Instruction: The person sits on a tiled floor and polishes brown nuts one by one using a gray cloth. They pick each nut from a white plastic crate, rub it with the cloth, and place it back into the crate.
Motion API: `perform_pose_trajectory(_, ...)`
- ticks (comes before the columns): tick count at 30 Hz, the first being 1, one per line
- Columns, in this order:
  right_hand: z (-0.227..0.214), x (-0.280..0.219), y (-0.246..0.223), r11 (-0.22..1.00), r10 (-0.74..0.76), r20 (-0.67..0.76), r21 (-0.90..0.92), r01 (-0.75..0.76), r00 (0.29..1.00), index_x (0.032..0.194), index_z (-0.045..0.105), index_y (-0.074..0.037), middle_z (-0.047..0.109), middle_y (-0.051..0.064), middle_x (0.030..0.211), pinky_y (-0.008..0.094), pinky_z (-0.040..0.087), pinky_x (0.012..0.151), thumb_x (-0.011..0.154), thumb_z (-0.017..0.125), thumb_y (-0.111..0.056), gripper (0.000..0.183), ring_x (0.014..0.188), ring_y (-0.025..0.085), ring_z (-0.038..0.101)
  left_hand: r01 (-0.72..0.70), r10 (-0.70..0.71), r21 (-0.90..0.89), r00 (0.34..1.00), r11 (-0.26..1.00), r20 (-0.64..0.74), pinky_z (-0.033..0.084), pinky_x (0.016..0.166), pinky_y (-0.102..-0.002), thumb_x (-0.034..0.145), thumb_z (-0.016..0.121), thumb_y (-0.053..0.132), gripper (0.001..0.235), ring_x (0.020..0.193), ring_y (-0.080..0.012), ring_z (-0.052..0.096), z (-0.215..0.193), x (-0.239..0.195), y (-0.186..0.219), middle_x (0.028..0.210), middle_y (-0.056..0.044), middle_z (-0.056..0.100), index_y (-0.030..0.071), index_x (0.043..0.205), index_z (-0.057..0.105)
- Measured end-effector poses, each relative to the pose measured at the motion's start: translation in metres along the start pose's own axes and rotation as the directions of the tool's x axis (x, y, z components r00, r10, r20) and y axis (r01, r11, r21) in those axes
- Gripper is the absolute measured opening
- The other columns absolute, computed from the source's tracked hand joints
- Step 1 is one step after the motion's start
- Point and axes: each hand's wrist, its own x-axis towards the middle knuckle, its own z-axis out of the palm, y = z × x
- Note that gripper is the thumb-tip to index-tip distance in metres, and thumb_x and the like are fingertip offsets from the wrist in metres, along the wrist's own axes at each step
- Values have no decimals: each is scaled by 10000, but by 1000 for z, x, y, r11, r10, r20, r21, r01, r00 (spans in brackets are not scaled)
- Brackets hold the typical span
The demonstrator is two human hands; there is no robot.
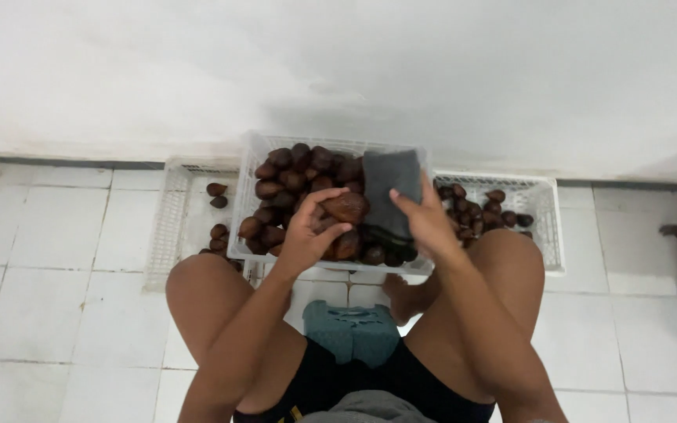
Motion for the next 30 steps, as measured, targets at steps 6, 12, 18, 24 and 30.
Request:
perform_pose_trajectory(6,30,17,59,972,-82,279,236,14,957,1633,264,-162,252,167,1667,550,244,1216,1017,427,-641,797,1501,343,304,55,-38,219,996,974,-85,540,1029,-553,868,846,111,498,1273,-370,561,5,11,-1,1286,-201,594,34,1217,500)
perform_pose_trajectory(12,61,-17,20,730,-549,340,-251,636,764,1564,384,-70,303,260,1573,653,292,1145,1111,420,-233,482,1447,491,320,117,-77,355,989,928,-125,474,1108,-497,952,750,143,351,1254,-289,602,-2,15,3,1221,-148,675,40,1269,644)
perform_pose_trajectory(18,65,2,29,491,-749,364,-255,833,553,1476,509,-70,356,232,1566,617,297,1160,1100,453,-213,406,1438,438,363,42,-27,155,995,987,-97,476,1081,-490,932,740,58,380,1192,-232,582,-5,15,-10,1205,-116,679,41,1296,633)
perform_pose_trajectory(24,11,78,92,956,16,124,289,-51,992,1580,310,-30,372,295,1565,603,428,1071,1028,645,-456,774,1393,430,461,-118,119,122,993,985,0,499,1017,-441,810,881,31,523,1126,-223,620,-7,22,11,1134,-138,676,13,1281,652)
perform_pose_trajectory(30,-23,79,75,895,-50,-50,441,67,998,1590,284,-25,549,251,1438,499,576,919,998,752,-379,835,1189,320,654,52,-52,-4,988,999,-147,595,939,-417,893,811,75,512,1112,-223,651,-2,16,6,1251,-135,658,48,1341,565)
